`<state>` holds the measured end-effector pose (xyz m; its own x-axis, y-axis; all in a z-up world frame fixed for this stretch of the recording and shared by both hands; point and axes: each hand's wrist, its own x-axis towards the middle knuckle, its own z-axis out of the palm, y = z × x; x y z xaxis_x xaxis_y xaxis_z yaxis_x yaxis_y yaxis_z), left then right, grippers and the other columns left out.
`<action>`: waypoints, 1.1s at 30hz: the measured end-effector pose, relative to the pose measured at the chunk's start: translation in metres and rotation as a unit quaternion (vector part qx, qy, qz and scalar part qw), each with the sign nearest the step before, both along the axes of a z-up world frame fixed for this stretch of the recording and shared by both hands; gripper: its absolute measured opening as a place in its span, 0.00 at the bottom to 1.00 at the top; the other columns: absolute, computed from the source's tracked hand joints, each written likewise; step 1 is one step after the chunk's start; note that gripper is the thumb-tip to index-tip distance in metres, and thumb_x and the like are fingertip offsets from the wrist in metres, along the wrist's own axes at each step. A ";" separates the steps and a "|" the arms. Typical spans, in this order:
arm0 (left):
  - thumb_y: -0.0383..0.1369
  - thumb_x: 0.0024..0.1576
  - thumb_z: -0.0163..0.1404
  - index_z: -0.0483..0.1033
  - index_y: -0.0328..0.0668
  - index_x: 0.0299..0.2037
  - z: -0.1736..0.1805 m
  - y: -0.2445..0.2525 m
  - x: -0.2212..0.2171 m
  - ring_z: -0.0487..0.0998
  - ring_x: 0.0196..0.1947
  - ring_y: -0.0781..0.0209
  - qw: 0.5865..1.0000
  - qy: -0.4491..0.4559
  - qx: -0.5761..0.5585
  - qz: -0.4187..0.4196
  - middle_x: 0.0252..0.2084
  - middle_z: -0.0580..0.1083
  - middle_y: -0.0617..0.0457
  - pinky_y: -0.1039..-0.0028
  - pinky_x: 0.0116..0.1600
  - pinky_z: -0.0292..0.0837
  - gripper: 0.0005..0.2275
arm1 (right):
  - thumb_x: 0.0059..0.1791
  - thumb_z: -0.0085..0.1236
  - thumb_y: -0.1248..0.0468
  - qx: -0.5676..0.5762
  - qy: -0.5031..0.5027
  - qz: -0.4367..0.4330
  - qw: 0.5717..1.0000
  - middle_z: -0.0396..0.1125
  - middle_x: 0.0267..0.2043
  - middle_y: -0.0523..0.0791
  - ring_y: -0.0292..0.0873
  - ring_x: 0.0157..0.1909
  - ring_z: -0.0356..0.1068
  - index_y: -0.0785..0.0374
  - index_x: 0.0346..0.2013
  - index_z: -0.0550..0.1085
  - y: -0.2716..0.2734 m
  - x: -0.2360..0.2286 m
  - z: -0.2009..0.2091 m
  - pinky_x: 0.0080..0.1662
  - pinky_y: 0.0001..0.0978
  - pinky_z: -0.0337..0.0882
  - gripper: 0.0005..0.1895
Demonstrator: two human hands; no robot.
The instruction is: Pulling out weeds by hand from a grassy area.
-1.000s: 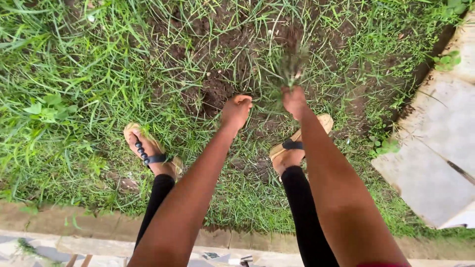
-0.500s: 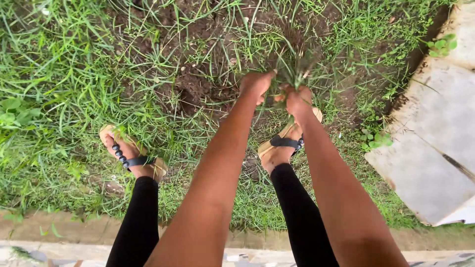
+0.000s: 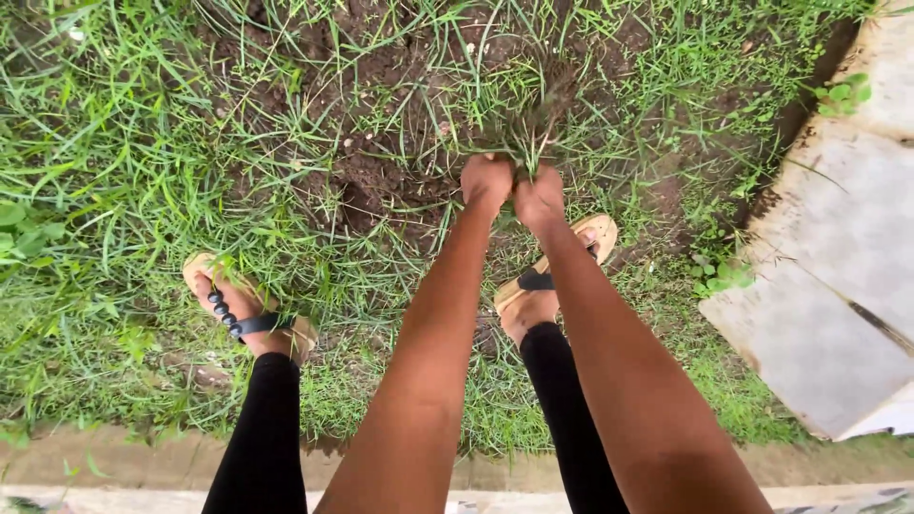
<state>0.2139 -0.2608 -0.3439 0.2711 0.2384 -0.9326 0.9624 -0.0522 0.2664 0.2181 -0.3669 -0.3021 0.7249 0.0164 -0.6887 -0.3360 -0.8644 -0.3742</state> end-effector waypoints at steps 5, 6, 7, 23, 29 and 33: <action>0.35 0.60 0.51 0.82 0.39 0.32 -0.004 -0.008 -0.021 0.76 0.21 0.58 0.991 -0.069 -0.026 0.109 0.24 0.77 0.50 0.63 0.27 0.67 0.10 | 0.54 0.50 0.58 0.100 0.085 -0.288 0.949 0.68 0.23 0.44 0.39 0.25 0.63 0.65 0.32 0.75 0.000 -0.025 0.008 0.29 0.35 0.62 0.14; 0.35 0.60 0.51 0.82 0.39 0.32 0.002 -0.005 -0.024 0.76 0.21 0.58 0.992 -0.068 -0.024 0.107 0.24 0.77 0.50 0.63 0.27 0.67 0.10 | 0.54 0.50 0.58 0.101 0.086 -0.289 0.948 0.68 0.23 0.44 0.39 0.25 0.63 0.65 0.32 0.75 0.000 -0.031 0.004 0.29 0.35 0.62 0.14; 0.36 0.62 0.50 0.79 0.38 0.31 0.008 -0.001 -0.028 0.72 0.19 0.60 0.981 -0.085 -0.070 0.160 0.22 0.74 0.51 0.63 0.25 0.64 0.11 | 0.55 0.51 0.57 0.117 0.085 -0.330 0.933 0.67 0.23 0.42 0.37 0.25 0.62 0.63 0.34 0.73 0.002 -0.038 0.001 0.29 0.33 0.61 0.13; 0.47 0.64 0.40 0.73 0.46 0.61 0.278 0.192 -0.004 0.76 0.50 0.61 0.965 -0.053 -0.243 0.088 0.56 0.75 0.49 0.67 0.54 0.73 0.21 | 0.53 0.52 0.42 0.104 0.239 -0.371 0.891 0.64 0.26 0.40 0.36 0.23 0.58 0.58 0.43 0.73 0.154 0.005 0.270 0.24 0.31 0.59 0.22; 0.54 0.64 0.47 0.57 0.26 0.70 0.315 0.182 -0.067 0.59 0.65 0.36 0.905 0.000 -0.392 0.163 0.66 0.64 0.32 0.47 0.65 0.50 0.37 | 0.53 0.47 0.54 0.216 0.134 -0.261 0.931 0.69 0.27 0.45 0.42 0.25 0.68 0.65 0.47 0.72 0.146 -0.048 0.312 0.29 0.38 0.67 0.18; 0.58 0.57 0.53 0.51 0.19 0.70 0.317 0.195 -0.049 0.53 0.70 0.28 0.937 0.016 -0.343 0.069 0.69 0.56 0.24 0.44 0.70 0.46 0.46 | 0.54 0.45 0.55 0.057 0.206 -0.095 0.972 0.73 0.28 0.45 0.42 0.28 0.73 0.63 0.46 0.72 0.170 -0.019 0.329 0.34 0.41 0.70 0.15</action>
<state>0.1644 -0.0658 -0.0267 0.2517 -0.3893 -0.8860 0.9554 0.2459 0.1634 0.1993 -0.1970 0.0270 0.3847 0.0016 -0.9230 -0.6279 -0.7325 -0.2630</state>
